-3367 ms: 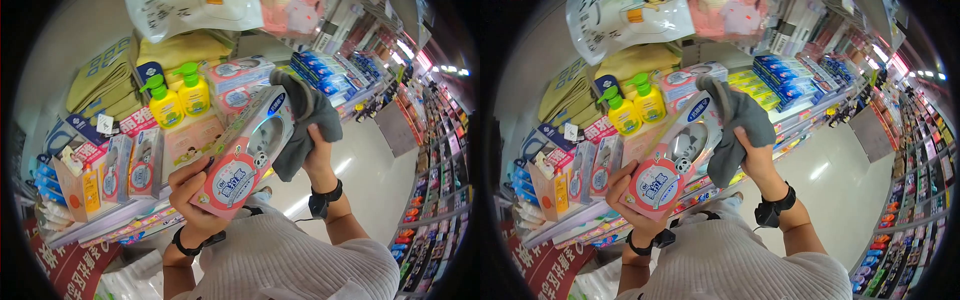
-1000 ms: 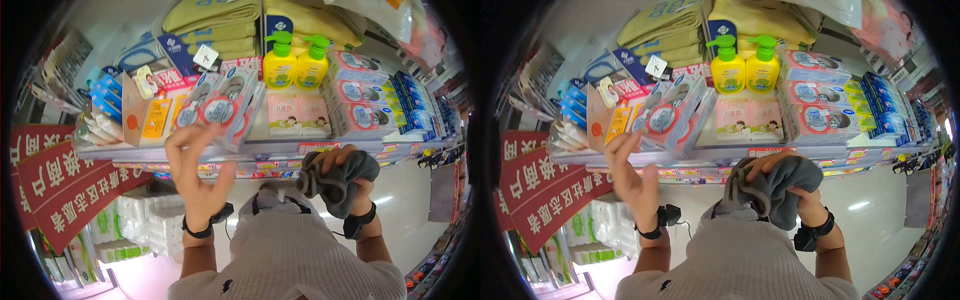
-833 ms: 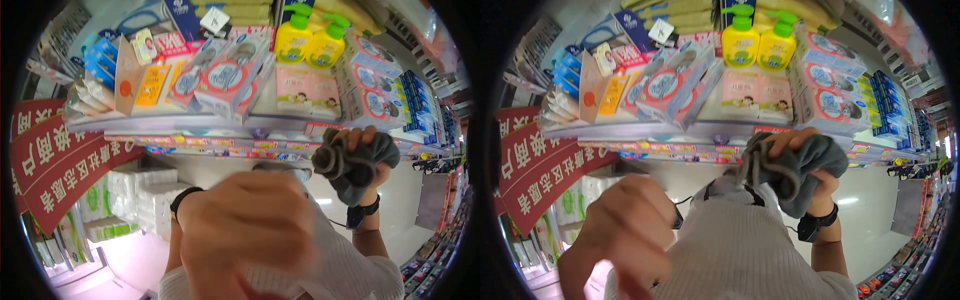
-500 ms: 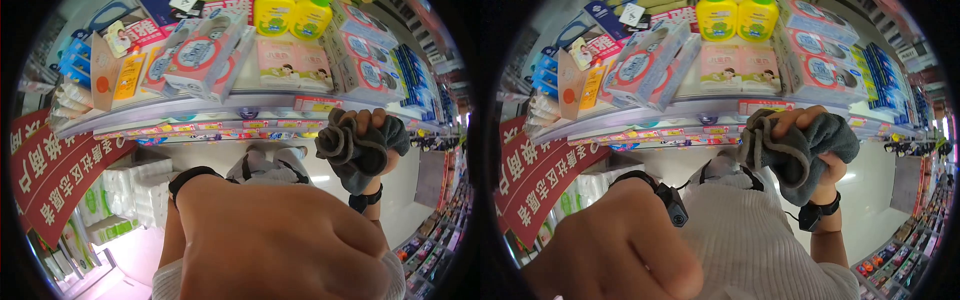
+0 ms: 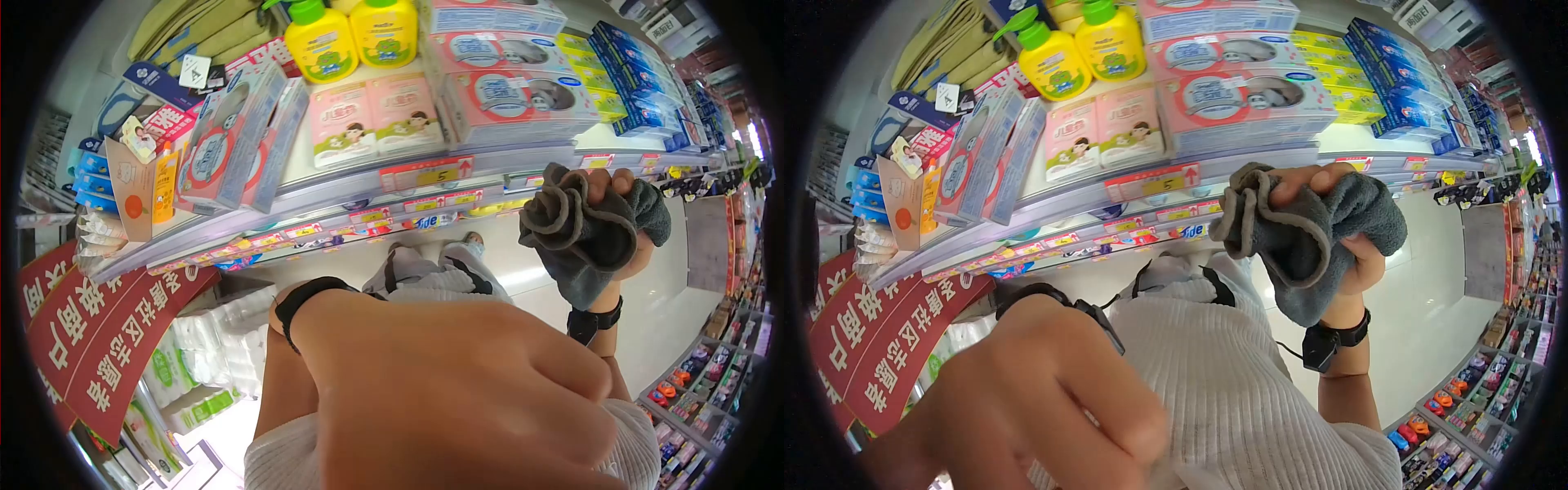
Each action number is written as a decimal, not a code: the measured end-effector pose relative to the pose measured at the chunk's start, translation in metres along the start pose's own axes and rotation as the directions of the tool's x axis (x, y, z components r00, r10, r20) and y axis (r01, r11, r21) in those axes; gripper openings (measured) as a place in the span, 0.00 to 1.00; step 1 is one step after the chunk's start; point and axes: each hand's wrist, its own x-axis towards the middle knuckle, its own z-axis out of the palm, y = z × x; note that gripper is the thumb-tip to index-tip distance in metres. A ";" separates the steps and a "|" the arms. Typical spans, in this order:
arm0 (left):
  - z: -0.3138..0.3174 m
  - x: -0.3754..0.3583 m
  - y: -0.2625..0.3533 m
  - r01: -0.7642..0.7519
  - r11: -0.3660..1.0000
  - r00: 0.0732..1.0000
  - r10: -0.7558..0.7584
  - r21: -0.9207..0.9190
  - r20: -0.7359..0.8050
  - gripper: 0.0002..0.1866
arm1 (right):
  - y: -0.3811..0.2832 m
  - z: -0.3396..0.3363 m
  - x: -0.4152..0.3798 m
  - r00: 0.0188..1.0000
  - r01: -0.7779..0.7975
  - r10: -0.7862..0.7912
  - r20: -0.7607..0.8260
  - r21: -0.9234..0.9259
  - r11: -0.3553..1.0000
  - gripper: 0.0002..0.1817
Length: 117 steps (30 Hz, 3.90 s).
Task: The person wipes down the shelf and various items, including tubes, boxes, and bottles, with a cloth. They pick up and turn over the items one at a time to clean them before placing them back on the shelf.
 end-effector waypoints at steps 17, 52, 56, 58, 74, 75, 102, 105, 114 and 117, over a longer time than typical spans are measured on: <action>-0.059 -0.062 -0.124 0.561 -0.069 0.827 0.010 0.825 -0.561 0.25 | -0.038 0.010 0.091 0.788 0.591 0.113 0.606 -0.794 0.138 0.32; -0.052 -0.081 -0.139 0.472 0.526 0.791 0.102 0.707 -0.604 0.47 | -0.073 -0.067 0.035 0.962 -0.094 -0.185 -0.200 -0.882 0.462 0.20; -0.035 -0.071 -0.117 0.607 0.452 0.744 -0.033 0.654 -0.667 0.50 | -0.073 -0.062 0.035 0.962 -0.019 -0.248 -0.115 -0.933 0.358 0.20; -0.039 -0.074 -0.112 0.561 0.243 0.825 -0.095 0.791 -0.556 0.47 | -0.066 -0.057 0.043 0.955 0.106 -0.296 -0.003 -0.930 0.352 0.20; -0.035 -0.100 -0.066 0.441 0.517 0.866 -0.030 0.734 -0.499 0.38 | -0.007 0.040 0.063 0.329 0.864 0.179 0.927 -0.372 0.340 0.13; -0.034 -0.103 -0.057 0.444 0.510 0.863 -0.021 0.737 -0.506 0.38 | -0.002 0.046 0.065 0.300 0.880 0.149 0.942 -0.334 0.338 0.14; -0.131 -0.219 0.082 0.663 0.372 0.311 0.652 0.650 -0.691 0.36 | 0.051 0.057 0.055 0.862 0.506 -0.230 0.451 -0.789 0.348 0.14; -0.145 -0.223 0.078 0.616 0.406 0.358 0.619 0.675 -0.699 0.38 | 0.046 0.057 0.050 0.872 0.485 -0.233 0.430 -0.818 0.308 0.13; -0.161 -0.237 0.071 0.826 0.352 0.222 0.513 0.440 -0.829 0.46 | 0.039 0.051 0.046 0.875 0.483 -0.208 0.438 -0.824 0.297 0.16; -0.172 -0.264 0.073 0.831 0.239 0.298 0.570 0.502 -0.765 0.37 | 0.035 0.048 0.049 0.864 0.496 -0.139 0.484 -0.770 0.401 0.22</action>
